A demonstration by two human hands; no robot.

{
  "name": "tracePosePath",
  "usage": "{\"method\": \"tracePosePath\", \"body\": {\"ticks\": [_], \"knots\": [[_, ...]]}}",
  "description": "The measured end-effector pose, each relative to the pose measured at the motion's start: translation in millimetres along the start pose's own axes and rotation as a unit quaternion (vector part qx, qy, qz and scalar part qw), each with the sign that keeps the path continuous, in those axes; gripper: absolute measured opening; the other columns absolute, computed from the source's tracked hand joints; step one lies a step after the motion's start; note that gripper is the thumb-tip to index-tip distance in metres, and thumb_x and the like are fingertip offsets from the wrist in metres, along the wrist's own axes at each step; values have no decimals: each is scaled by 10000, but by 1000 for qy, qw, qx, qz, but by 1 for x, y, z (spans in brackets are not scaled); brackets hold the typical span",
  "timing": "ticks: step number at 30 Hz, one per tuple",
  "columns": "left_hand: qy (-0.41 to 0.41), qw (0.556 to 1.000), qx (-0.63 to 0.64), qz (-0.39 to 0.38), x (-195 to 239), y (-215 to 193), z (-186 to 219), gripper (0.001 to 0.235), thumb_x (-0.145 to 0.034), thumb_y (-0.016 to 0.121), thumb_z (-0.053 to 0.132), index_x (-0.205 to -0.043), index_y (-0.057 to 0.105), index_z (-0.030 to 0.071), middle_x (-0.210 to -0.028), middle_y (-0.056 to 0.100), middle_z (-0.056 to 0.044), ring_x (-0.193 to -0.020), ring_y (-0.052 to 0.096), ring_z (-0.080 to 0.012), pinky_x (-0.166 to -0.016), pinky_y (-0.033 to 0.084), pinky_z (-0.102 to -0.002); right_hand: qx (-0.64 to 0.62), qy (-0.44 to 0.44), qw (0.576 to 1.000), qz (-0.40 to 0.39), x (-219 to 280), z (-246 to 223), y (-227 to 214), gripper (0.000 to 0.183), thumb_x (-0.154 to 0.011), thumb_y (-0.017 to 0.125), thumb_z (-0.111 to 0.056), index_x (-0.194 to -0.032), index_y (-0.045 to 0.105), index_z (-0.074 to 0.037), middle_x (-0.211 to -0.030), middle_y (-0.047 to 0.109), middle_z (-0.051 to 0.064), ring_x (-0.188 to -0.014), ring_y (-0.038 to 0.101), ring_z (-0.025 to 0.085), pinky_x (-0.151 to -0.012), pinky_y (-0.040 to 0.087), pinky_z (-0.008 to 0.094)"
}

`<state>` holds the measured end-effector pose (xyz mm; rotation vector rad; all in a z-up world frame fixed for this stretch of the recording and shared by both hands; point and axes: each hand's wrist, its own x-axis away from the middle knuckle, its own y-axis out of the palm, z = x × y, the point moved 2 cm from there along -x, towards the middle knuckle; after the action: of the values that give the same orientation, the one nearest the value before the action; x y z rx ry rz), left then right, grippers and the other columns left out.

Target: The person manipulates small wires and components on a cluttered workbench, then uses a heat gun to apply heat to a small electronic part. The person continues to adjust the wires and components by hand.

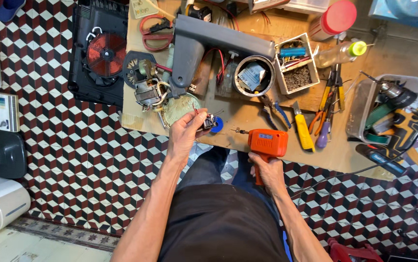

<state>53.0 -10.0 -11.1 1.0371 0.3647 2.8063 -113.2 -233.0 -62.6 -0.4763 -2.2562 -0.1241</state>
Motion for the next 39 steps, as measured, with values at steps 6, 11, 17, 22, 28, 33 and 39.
{"method": "tracePosePath", "body": {"ticks": [6,11,17,22,28,33,39], "knots": [[-11,1000,-25,4,10,-9,-8,406,-965,687,279,-1230,695,-28,-1037,736,-63,-924,703,-105,-832,616,-265,4,27,1000,11,-3,5,12,307,-866,742,-208,-1024,689,50,-810,706,116,-519,603,165,-486,490,303],[-9,1000,-1,14,17,-21,-8,418,-962,693,277,-1237,681,-38,-1053,740,-69,-931,709,-115,-842,611,-271,-2,24,1000,10,-1,3,12,328,-869,738,-199,-1077,674,47,-826,700,134,-520,609,166,-493,508,295],[-8,1000,-7,23,22,-28,-10,420,-959,688,284,-1243,683,-25,-1054,744,-74,-928,714,-115,-839,618,-278,-20,16,1000,10,-2,2,14,308,-866,737,-194,-1053,673,42,-811,692,117,-515,599,165,-484,501,296],[-6,1000,-4,23,24,-27,-10,415,-962,687,282,-1241,683,-25,-1051,741,-73,-931,713,-114,-842,623,-282,2,30,999,11,-5,3,14,309,-866,742,-208,-1053,667,25,-773,662,99,-520,606,160,-484,505,296],[-10,1000,-5,28,26,-29,-10,406,-961,684,273,-1239,681,-23,-1040,741,-71,-929,718,-120,-844,627,-286,0,36,999,15,-3,5,12,333,-865,751,-224,-1054,665,35,-763,648,96,-518,605,161,-483,504,295],[-7,1000,0,25,26,-27,-9,410,-956,691,276,-1238,683,-22,-1042,747,-78,-924,718,-125,-843,634,-288,-4,36,999,9,-2,4,11,358,-858,746,-244,-1069,663,33,-786,676,101,-526,614,157,-486,515,286],[-7,999,-23,23,24,-27,-8,416,-957,690,299,-1218,697,-25,-1023,744,-82,-922,724,-126,-843,638,-287,4,25,1000,12,8,-2,8,388,-860,748,-264,-1083,663,42,-819,695,131,-539,621,154,-495,527,284]]}}
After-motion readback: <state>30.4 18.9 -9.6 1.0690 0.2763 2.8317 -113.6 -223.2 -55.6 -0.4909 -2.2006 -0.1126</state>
